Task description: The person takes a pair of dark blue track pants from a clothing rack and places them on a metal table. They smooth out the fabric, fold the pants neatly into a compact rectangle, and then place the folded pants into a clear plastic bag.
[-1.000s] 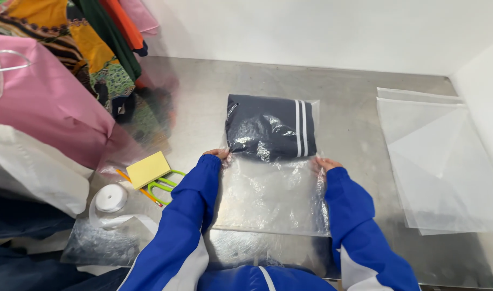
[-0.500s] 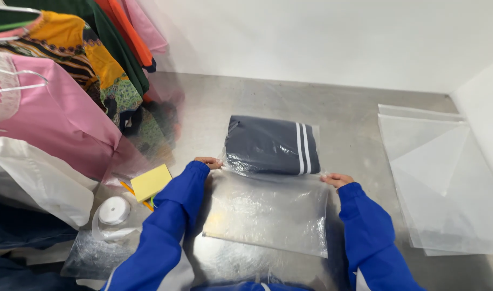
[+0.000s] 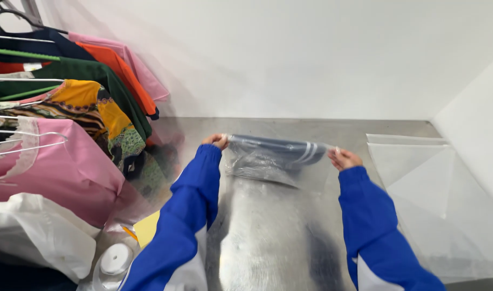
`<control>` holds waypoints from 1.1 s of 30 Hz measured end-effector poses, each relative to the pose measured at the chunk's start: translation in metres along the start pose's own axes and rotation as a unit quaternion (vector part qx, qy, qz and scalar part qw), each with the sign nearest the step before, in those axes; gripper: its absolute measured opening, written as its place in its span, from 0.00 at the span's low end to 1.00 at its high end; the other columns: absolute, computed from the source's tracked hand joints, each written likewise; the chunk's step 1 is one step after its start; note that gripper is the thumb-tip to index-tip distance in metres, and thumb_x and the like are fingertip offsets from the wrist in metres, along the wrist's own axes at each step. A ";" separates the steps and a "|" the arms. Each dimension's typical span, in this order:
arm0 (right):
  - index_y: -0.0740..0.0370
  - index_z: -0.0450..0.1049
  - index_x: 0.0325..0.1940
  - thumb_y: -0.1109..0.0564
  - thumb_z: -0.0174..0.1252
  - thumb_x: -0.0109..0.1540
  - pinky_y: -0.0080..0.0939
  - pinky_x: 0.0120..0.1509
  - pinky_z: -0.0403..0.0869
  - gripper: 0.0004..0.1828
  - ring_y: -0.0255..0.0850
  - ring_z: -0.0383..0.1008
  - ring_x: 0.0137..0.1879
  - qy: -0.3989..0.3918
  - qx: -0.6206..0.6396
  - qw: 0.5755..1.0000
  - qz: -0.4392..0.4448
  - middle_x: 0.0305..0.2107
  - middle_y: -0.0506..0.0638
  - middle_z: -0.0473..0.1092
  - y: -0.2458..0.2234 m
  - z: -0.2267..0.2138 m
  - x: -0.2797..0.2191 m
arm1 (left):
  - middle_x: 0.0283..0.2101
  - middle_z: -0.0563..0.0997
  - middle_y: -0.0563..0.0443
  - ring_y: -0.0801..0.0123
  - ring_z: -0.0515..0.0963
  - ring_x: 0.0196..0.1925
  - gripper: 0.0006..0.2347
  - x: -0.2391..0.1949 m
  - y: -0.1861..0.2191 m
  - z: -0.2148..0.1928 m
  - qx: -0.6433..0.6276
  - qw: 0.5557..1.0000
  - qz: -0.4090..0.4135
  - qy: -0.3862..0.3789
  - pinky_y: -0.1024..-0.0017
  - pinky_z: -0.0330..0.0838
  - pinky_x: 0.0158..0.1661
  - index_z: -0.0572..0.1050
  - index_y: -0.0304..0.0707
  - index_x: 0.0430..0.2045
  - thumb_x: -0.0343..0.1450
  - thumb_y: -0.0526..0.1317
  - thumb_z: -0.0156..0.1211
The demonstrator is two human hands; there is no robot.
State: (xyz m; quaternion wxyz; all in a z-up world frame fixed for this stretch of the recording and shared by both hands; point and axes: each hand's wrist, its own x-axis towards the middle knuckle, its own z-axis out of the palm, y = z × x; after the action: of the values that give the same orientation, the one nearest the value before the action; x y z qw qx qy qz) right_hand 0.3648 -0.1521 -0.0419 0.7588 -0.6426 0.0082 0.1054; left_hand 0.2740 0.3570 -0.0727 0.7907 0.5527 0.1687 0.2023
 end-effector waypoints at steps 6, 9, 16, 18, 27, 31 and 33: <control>0.60 0.79 0.49 0.56 0.61 0.69 0.43 0.68 0.70 0.08 0.42 0.74 0.57 0.026 -0.088 0.992 -0.082 0.43 0.55 0.76 0.038 -0.003 -0.135 | 0.42 0.84 0.40 0.57 0.84 0.47 0.10 -0.128 -0.026 -0.066 0.087 0.996 -0.008 -0.022 0.63 0.82 0.51 0.81 0.36 0.42 0.69 0.35 0.72; 0.59 0.80 0.49 0.56 0.63 0.67 0.39 0.62 0.73 0.08 0.38 0.76 0.50 0.013 -0.129 0.991 -0.035 0.40 0.53 0.77 0.122 -0.051 -0.153 | 0.45 0.85 0.43 0.63 0.82 0.50 0.11 -0.182 -0.065 -0.114 0.189 0.979 -0.042 -0.060 0.65 0.80 0.51 0.82 0.41 0.43 0.68 0.36 0.73; 0.65 0.79 0.52 0.54 0.62 0.65 0.32 0.36 0.73 0.16 0.47 0.80 0.45 -0.001 -0.129 0.978 0.165 0.47 0.62 0.78 0.136 -0.045 -0.240 | 0.40 0.86 0.43 0.61 0.86 0.39 0.12 -0.262 -0.069 -0.146 0.273 0.926 -0.235 -0.117 0.69 0.85 0.34 0.84 0.37 0.39 0.66 0.41 0.74; 0.64 0.76 0.60 0.40 0.62 0.66 0.39 0.32 0.76 0.28 0.57 0.79 0.50 0.034 -0.228 0.953 0.194 0.50 0.68 0.74 0.142 -0.045 -0.222 | 0.35 0.86 0.61 0.64 0.85 0.44 0.24 -0.242 -0.088 -0.145 0.512 0.822 -0.228 -0.101 0.69 0.80 0.49 0.86 0.55 0.30 0.66 0.71 0.58; 0.39 0.80 0.39 0.30 0.57 0.66 0.45 0.56 0.73 0.17 0.43 0.78 0.49 0.063 -0.437 0.889 0.121 0.38 0.38 0.78 0.220 -0.078 -0.168 | 0.32 0.86 0.56 0.60 0.84 0.43 0.19 -0.228 -0.139 -0.133 0.447 0.877 -0.174 -0.030 0.66 0.75 0.48 0.81 0.50 0.33 0.70 0.64 0.62; 0.53 0.72 0.37 0.44 0.53 0.72 0.51 0.67 0.71 0.14 0.50 0.72 0.63 0.049 -0.376 0.923 0.063 0.61 0.47 0.71 0.142 -0.018 -0.243 | 0.29 0.85 0.48 0.61 0.81 0.36 0.15 -0.250 -0.139 -0.132 0.333 0.929 -0.158 0.007 0.68 0.73 0.43 0.78 0.42 0.29 0.70 0.54 0.67; 0.65 0.60 0.34 0.62 0.46 0.69 0.57 0.71 0.67 0.09 0.57 0.65 0.69 0.011 -0.346 0.937 -0.039 0.64 0.62 0.66 0.120 0.000 -0.270 | 0.44 0.85 0.43 0.57 0.82 0.48 0.12 -0.264 -0.137 -0.132 0.280 0.952 -0.122 -0.001 0.62 0.73 0.50 0.74 0.36 0.26 0.72 0.45 0.65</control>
State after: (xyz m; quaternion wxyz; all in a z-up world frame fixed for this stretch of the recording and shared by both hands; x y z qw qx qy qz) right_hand 0.0807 -0.1742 -0.1193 0.4927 -0.8666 -0.0455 0.0647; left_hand 0.0003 0.2879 -0.2340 0.6228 0.7273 0.2843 0.0485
